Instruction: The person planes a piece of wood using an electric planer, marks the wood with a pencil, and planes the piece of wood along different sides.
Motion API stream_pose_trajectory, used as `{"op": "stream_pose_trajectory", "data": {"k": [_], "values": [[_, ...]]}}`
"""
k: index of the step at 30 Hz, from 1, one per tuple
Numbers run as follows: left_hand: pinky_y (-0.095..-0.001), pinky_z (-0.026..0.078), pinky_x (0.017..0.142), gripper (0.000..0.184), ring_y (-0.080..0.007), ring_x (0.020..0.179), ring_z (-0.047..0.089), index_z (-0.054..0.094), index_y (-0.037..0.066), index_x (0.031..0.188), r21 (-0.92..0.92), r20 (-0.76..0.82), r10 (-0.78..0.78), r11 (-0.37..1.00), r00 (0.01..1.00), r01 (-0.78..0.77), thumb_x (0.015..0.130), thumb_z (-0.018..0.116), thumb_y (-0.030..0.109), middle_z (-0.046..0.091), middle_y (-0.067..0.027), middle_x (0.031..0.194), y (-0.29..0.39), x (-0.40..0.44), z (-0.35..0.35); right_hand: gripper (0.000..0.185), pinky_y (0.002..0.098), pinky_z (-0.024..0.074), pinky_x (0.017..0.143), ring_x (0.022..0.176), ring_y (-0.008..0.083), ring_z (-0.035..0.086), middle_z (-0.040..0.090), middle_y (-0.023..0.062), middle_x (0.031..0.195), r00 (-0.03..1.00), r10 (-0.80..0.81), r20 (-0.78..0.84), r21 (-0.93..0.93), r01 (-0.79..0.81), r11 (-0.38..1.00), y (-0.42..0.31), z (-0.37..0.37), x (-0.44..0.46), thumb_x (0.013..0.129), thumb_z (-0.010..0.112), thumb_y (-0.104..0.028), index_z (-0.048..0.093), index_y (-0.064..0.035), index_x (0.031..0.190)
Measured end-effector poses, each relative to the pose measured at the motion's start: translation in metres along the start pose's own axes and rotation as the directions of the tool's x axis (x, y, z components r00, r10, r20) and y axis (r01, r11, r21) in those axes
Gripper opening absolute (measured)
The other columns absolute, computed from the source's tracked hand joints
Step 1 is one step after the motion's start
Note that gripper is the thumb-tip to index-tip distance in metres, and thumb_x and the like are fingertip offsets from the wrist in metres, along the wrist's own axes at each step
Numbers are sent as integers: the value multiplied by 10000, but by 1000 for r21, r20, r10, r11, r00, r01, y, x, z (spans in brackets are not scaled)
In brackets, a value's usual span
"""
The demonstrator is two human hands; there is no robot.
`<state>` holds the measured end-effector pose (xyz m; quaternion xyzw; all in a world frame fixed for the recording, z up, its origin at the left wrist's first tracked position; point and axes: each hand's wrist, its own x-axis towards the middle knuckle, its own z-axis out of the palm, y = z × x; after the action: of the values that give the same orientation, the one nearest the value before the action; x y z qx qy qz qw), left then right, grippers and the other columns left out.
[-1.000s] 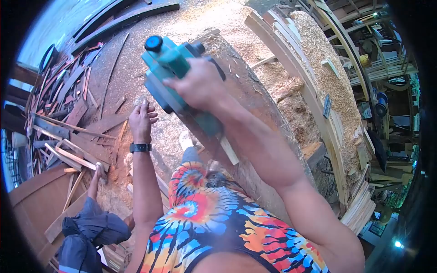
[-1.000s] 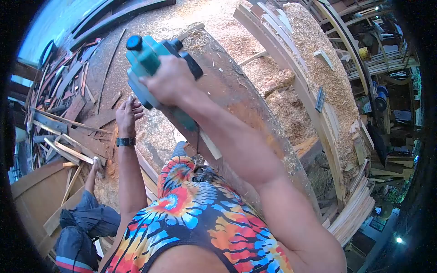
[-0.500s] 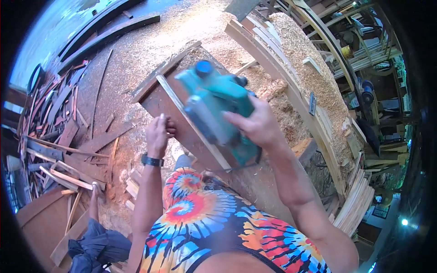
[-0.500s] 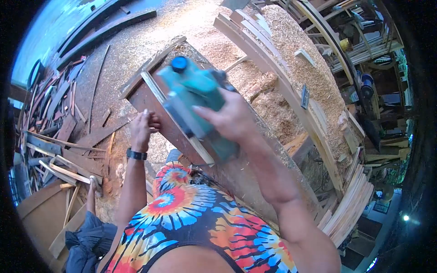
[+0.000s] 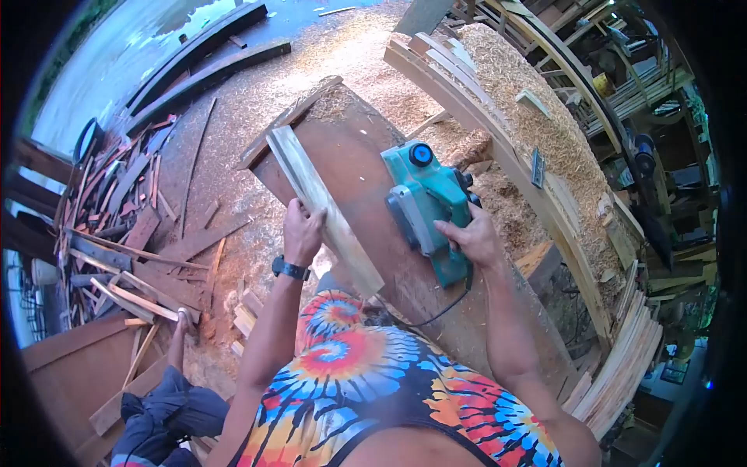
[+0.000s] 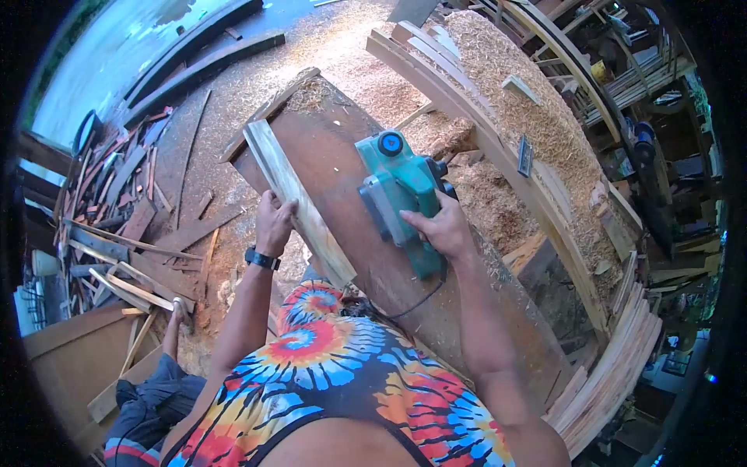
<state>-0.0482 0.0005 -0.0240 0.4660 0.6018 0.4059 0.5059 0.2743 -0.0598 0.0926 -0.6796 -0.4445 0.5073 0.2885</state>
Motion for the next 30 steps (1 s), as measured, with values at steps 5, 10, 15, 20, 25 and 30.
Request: {"op": "stream_pose_trajectory", "data": {"k": [5,10,15,20,25,30], "values": [[-298,601,650,347,-158,803,694,512,-10,1223,-314,79,15,949,997,11,932,634,135,695,-105,987,34,-50,-3,687,371,532,949,1055,246,684,707,166,1169,961,-258,-98,-230,230,946,-6,2,-10,784,858,-325,590,11,1319],[-250,518,607,275,-108,744,626,550,17,1169,-417,65,35,909,997,-5,942,649,137,661,-54,931,66,-104,21,863,446,495,1036,1202,389,614,627,258,1265,889,-408,-210,-431,290,854,15,-1,-34,756,849,-361,471,14,1435],[-298,534,732,306,-140,842,626,561,17,1213,-334,201,126,941,971,-53,955,643,159,644,-53,994,69,-139,38,764,420,536,938,1056,315,664,659,209,1167,751,-615,-241,-279,553,785,7,-14,-110,751,858,-310,540,-47,1394],[-355,567,829,576,-278,1055,656,406,-23,1463,-406,544,308,910,780,-76,970,632,171,611,-166,1245,111,-203,119,1188,424,445,1070,1263,406,536,511,273,1388,781,-619,-81,-240,587,773,64,-21,-179,744,843,-538,219,39,1574],[-304,559,662,361,-229,857,692,622,-40,1236,-234,792,385,908,474,-346,980,630,215,719,-161,1016,134,-248,184,746,393,532,902,1014,278,686,720,168,1099,808,-371,-457,-51,393,918,183,-87,-224,640,934,-415,655,-57,1232],[-264,516,664,320,-166,799,652,648,-42,1168,-183,847,405,830,344,-527,992,638,224,707,-107,962,135,-256,221,781,417,545,917,1012,315,697,702,213,1117,482,238,-843,154,-207,966,299,-115,-344,694,912,-445,614,-19,1277]]}}
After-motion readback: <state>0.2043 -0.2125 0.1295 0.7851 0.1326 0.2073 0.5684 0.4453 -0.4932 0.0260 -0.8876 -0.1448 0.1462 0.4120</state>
